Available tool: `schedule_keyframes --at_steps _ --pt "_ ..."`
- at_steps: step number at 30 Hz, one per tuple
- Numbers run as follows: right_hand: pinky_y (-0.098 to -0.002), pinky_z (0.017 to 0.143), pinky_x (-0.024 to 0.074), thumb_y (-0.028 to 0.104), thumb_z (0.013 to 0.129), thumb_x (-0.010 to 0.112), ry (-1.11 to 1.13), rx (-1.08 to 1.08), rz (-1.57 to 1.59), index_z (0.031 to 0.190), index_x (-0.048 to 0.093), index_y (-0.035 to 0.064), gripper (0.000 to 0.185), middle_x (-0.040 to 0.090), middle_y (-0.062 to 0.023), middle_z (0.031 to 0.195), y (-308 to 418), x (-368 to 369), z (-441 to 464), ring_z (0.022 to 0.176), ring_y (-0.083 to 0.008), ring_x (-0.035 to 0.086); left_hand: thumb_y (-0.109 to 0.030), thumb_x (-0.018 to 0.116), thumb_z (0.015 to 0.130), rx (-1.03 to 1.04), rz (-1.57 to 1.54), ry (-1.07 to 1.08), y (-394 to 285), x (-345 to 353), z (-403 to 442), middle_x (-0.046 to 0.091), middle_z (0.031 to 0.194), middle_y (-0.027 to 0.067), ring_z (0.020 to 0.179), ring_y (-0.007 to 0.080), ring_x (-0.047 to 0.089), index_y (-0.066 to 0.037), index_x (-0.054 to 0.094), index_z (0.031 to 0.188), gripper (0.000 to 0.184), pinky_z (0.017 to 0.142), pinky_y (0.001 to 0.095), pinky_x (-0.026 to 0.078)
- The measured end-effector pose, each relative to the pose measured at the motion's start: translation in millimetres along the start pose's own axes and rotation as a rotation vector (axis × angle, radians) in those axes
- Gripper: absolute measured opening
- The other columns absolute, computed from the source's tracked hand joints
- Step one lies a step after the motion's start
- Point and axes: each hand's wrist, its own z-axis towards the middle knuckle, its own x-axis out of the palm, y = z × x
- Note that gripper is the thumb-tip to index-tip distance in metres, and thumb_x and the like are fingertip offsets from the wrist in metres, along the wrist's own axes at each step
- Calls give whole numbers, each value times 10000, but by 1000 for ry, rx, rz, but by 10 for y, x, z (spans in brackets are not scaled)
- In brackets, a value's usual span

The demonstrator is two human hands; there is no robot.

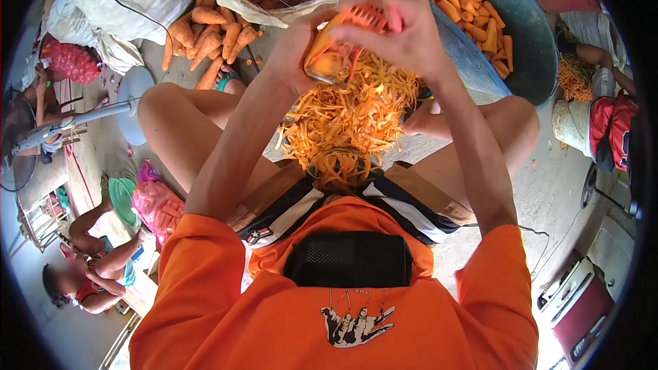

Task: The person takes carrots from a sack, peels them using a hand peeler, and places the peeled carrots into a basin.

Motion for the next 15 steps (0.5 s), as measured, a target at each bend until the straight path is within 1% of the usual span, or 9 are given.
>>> schedule_keyframes --at_steps 1,2,4,5,7,8,10,13,15 --pt "-250 696 577 138 962 760 -28 -30 6 962 711 4 143 775 -93 925 -189 14 -11 777 -150 739 -328 571 1059 -6 -1 -7 0 -42 -3 681 1001 56 858 153 670 -53 616 1213 318 688 299 577" --pt "-243 690 567 161 920 809 -85 145 142 951 725 8 178 767 -68 910 -478 -82 -42 778 -112 708 -323 575 1056 -34 -12 25 9 -101 -6 681 999 58 857 153 668 -53 622 1211 316 679 299 564" --pt "-338 641 591 15 1004 667 -197 183 458 961 593 8 86 726 -115 917 -398 -265 83 775 -173 731 -310 586 1047 -28 -30 68 -12 -61 -17 673 985 56 846 149 662 -48 633 1198 306 660 301 529" --pt "-338 641 591 15 1004 667 -193 177 456 961 593 8 86 726 -115 917 -310 -249 58 775 -173 731 -310 586 1047 -21 -29 71 -25 -47 -17 673 985 56 846 149 662 -48 633 1198 306 660 301 529" --pt "-256 797 567 99 940 773 -141 371 407 1026 693 4 152 757 -79 942 -122 -134 7 881 -130 714 -305 596 1045 -10 -71 56 -58 -48 -10 656 998 56 850 150 656 -42 623 1206 309 664 303 534" --pt "-238 680 557 180 865 871 -190 238 315 919 731 4 231 770 -86 912 50 37 -25 769 -70 663 -305 596 1045 -5 -73 54 -41 -50 -3 656 998 56 850 150 656 -42 623 1206 309 664 303 534" --pt "-242 679 555 176 852 882 -151 158 255 925 732 6 238 767 -73 927 0 43 27 772 -63 656 -288 600 1048 56 -48 31 -11 -53 23 638 1017 60 863 160 647 -43 609 1240 312 668 310 537" --pt "-322 659 586 29 999 682 -192 312 472 1012 616 6 71 726 -96 918 -125 -173 153 786 -152 722 -278 581 1059 -9 -63 80 -32 -71 -7 637 1042 72 893 176 647 -49 608 1251 300 680 308 545" --pt "-286 686 564 51 963 745 -360 275 369 1023 653 0 121 726 -69 930 -454 -262 85 814 -121 703 -285 567 1067 -22 -100 67 -28 -26 -36 636 1042 73 907 189 645 -54 607 1255 301 685 295 541"
